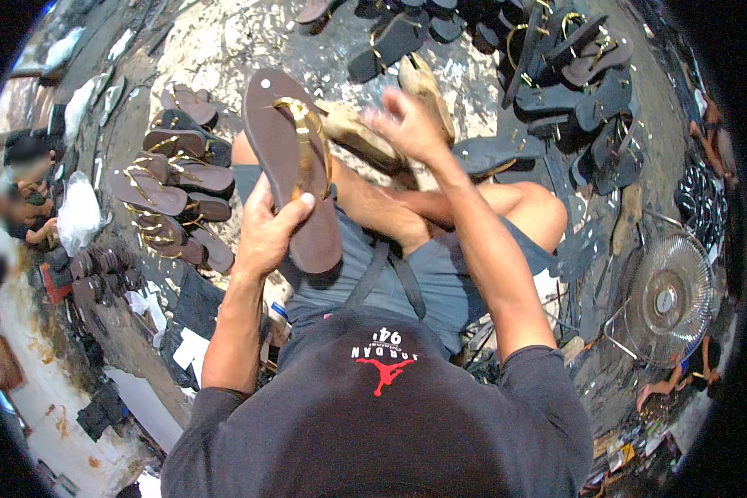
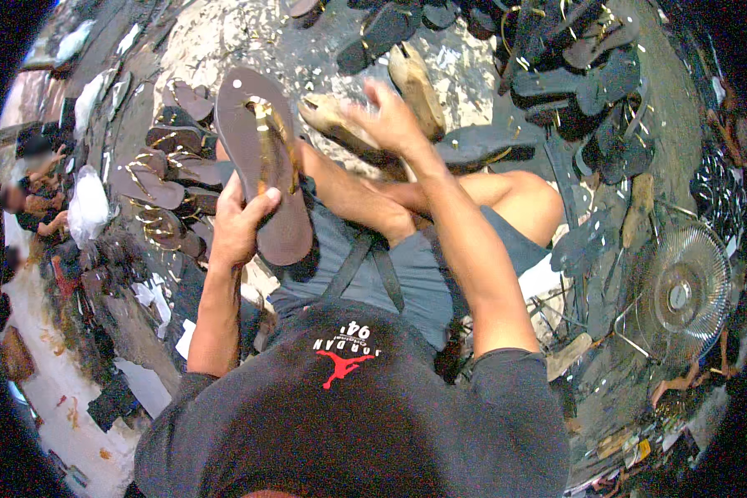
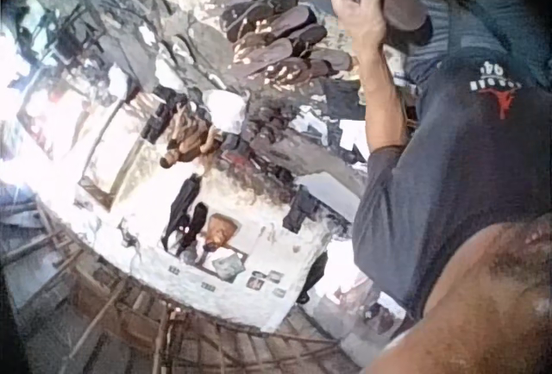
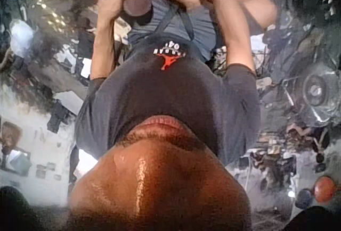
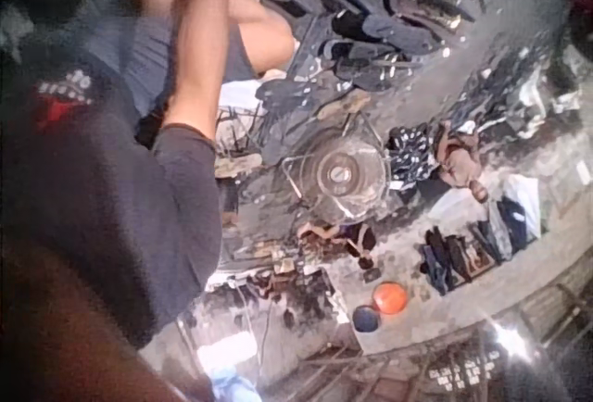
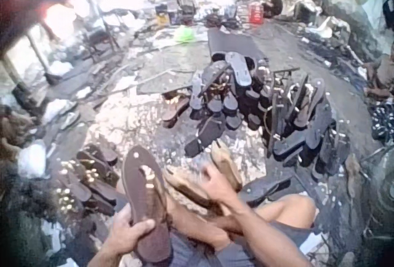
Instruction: The person sits on the floor and repeatedly picks up flip-flop soles and straps, aligns the strap into the sole, and presses them together. The person handles multiple flip-flops one at a time, turning them over and pressing the strap into place.
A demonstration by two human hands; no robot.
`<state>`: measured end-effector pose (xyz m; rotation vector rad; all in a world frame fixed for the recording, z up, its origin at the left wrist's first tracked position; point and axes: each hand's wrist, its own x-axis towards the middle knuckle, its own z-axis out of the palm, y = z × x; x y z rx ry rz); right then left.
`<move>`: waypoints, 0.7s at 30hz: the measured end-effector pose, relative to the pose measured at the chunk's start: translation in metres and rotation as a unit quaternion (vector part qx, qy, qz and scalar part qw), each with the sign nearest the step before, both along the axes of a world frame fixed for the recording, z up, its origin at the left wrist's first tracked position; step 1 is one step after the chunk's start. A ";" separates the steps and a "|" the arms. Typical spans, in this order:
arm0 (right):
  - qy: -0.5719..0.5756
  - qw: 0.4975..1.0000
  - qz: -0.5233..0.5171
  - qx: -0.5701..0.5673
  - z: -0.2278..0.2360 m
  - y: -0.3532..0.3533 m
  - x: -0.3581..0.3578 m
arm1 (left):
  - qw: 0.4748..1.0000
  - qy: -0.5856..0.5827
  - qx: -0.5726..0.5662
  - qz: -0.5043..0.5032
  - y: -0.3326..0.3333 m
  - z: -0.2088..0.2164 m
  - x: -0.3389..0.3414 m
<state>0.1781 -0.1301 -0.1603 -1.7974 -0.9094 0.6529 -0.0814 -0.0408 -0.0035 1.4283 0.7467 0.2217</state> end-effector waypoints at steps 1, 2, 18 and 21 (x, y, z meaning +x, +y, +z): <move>-0.084 0.993 0.059 -0.052 -0.037 -0.006 -0.010 | 0.994 -0.027 -0.096 0.041 0.002 0.007 -0.003; -0.167 0.974 0.118 -0.101 -0.059 -0.011 -0.023 | 0.995 -0.038 -0.073 0.054 0.005 0.006 -0.007; 0.242 0.962 -0.082 0.093 0.154 -0.079 -0.137 | 0.949 0.024 0.313 -0.027 0.002 -0.021 0.018; 0.118 0.982 -0.089 0.114 0.153 -0.074 -0.139 | 0.975 -0.143 0.157 0.063 0.021 -0.020 0.026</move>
